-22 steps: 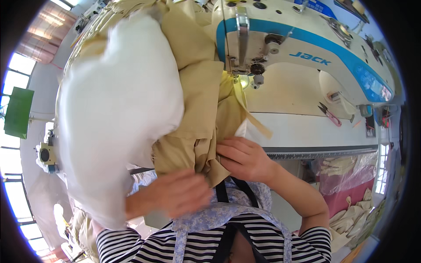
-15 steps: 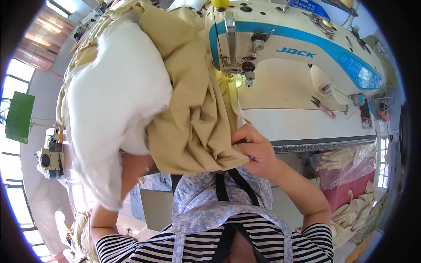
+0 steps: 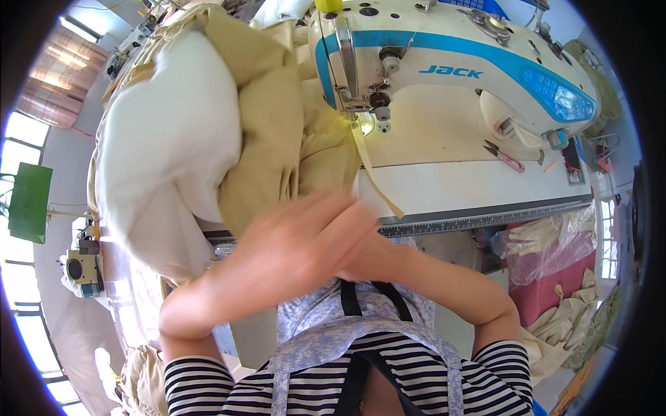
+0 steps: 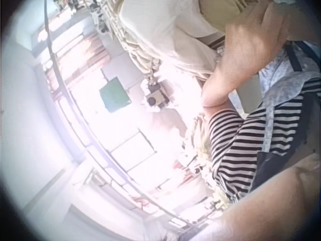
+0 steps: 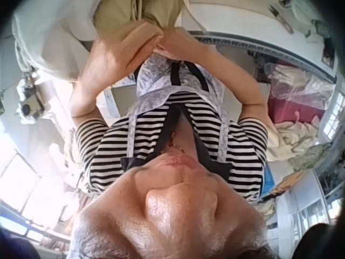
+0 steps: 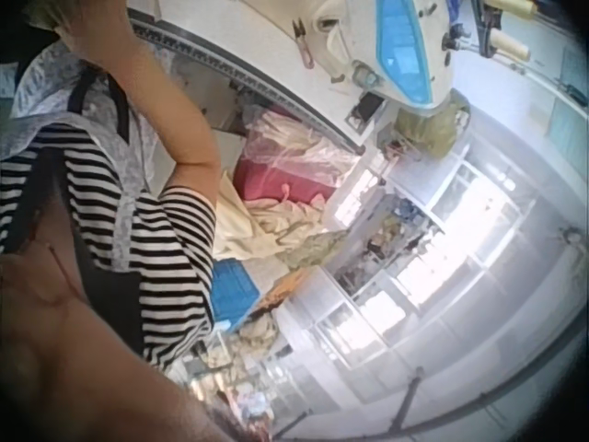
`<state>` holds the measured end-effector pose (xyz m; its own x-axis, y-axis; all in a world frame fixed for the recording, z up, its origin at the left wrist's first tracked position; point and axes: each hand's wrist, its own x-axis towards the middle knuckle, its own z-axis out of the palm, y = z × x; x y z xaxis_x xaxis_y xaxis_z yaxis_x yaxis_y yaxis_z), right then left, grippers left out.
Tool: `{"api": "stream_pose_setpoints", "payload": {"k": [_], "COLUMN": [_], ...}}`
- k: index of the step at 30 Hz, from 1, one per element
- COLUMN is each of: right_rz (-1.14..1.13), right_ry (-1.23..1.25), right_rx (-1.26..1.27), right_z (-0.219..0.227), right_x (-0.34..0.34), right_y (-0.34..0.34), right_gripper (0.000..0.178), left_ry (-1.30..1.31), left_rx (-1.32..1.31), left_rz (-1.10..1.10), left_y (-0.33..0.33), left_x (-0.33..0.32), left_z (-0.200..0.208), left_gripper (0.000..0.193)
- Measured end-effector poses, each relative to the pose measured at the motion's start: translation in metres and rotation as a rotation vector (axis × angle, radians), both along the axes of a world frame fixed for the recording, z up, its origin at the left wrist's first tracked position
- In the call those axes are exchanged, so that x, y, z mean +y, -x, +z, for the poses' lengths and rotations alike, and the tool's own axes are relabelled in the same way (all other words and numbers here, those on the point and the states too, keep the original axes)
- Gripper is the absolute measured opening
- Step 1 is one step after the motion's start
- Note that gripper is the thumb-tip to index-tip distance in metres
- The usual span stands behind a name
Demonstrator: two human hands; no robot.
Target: The person sews a zipper onto a beige fabric item using a sewing machine. They align the zipper, guide the fabric through the machine, and trim excess thread with scissors.
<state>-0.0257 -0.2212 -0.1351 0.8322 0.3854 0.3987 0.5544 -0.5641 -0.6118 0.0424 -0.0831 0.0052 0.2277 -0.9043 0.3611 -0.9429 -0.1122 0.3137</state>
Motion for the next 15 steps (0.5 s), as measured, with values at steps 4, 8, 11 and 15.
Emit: {"api": "stream_pose_setpoints", "payload": {"k": [4,8,11,15], "right_rz": [0.142,-0.126,-0.164,-0.1], "right_ry": [0.208,0.164,0.162,0.112], "right_rx": [-0.05,-0.197,-0.207,-0.163], "right_z": [-0.01,-0.023,-0.028,-0.027], "right_x": [-0.015,-0.041,-0.041,-0.037], "right_y": [0.021,0.032,0.035,0.035], "right_gripper": [0.042,0.034,0.028,0.03], "left_ry": [-0.268,-0.14,-0.025,-0.185], "left_rx": [-0.222,-0.201,-0.309,-0.319], "left_rz": [0.152,0.272,0.144,0.136], "left_y": [-0.049,-0.057,-0.049,-0.059], "left_x": [-0.03,-0.012,-0.031,-0.052], "left_z": [-0.078,-0.119,-0.129,-0.135], "left_gripper": [0.019,0.022,0.027,0.033]}}
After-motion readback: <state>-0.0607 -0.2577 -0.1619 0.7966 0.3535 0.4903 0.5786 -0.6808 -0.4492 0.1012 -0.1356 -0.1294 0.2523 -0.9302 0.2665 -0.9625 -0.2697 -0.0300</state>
